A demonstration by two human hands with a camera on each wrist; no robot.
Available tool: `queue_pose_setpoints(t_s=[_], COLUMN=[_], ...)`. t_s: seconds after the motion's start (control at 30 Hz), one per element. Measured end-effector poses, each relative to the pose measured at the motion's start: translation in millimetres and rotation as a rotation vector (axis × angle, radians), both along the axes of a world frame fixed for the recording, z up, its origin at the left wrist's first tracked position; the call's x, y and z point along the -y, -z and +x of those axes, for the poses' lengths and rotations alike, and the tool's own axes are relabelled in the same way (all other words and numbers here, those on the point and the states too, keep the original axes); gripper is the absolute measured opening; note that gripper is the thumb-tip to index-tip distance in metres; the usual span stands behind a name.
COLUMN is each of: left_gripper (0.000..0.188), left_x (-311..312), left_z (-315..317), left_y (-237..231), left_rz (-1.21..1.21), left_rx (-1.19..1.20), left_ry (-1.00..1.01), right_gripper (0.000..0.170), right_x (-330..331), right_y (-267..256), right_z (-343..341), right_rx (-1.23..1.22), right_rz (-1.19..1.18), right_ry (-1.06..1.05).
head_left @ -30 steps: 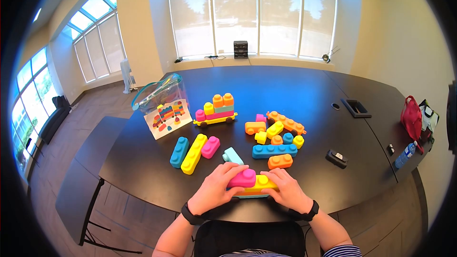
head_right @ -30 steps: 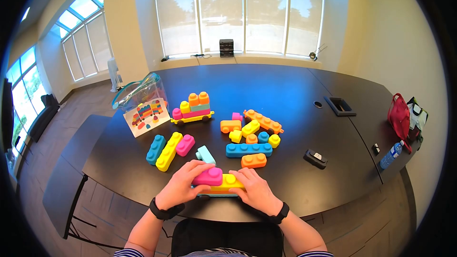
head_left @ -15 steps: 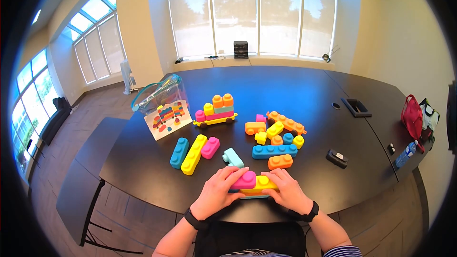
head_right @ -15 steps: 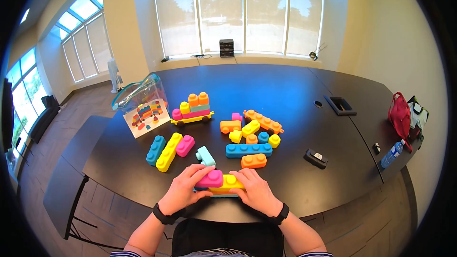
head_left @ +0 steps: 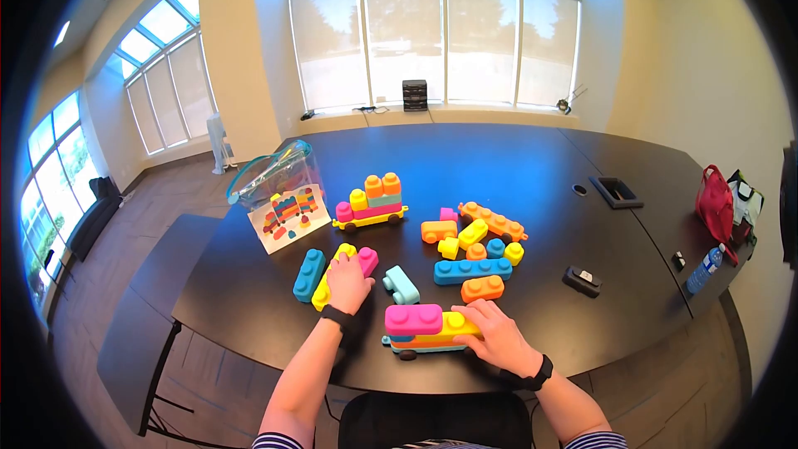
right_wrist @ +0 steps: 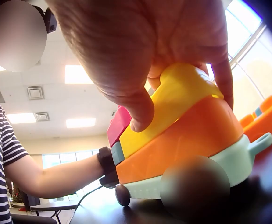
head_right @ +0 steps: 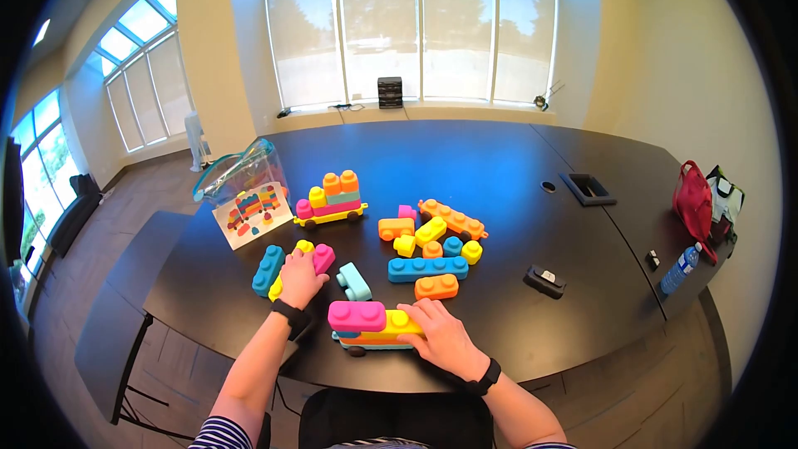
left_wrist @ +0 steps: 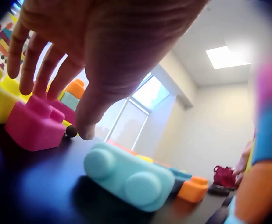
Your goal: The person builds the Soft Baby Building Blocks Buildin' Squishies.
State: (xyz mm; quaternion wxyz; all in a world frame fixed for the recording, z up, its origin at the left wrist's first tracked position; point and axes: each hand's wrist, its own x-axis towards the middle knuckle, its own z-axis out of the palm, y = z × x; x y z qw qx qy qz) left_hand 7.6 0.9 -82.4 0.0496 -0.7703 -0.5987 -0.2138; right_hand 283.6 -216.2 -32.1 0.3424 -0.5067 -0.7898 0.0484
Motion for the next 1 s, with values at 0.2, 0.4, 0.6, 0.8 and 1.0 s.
queue_pose_setpoints(t_s=[0.2,0.4,0.6,0.8,1.0], left_gripper=[0.045,0.046,0.052,0.061,0.058], left_x=[-19.9,38.6,111.7,139.4,138.9], left_z=[2.2,8.8,35.5,44.4,24.8], left_y=[24.5,-74.0,-137.3,-114.5,-89.0], left_rz=[0.046,0.084,-0.076,-0.191,-0.112], left_rx=[-0.015,0.533,0.557,0.616,0.35], left_ry=[0.007,0.347,0.941,0.857,0.732], right_gripper=[0.054,0.07,0.086,0.06,0.05], right_x=[-0.7,-4.9,-13.5,-11.2,-12.3], right_y=[0.8,-12.2,-58.5,-60.6,-27.3], right_z=[-0.7,7.2,-1.8,3.8,22.8], right_rx=[0.006,-0.129,-0.374,-0.246,-0.341], right_rz=[-0.039,-0.085,0.07,0.044,0.014], right_ry=[-0.001,-0.061,-0.096,-0.087,-0.121])
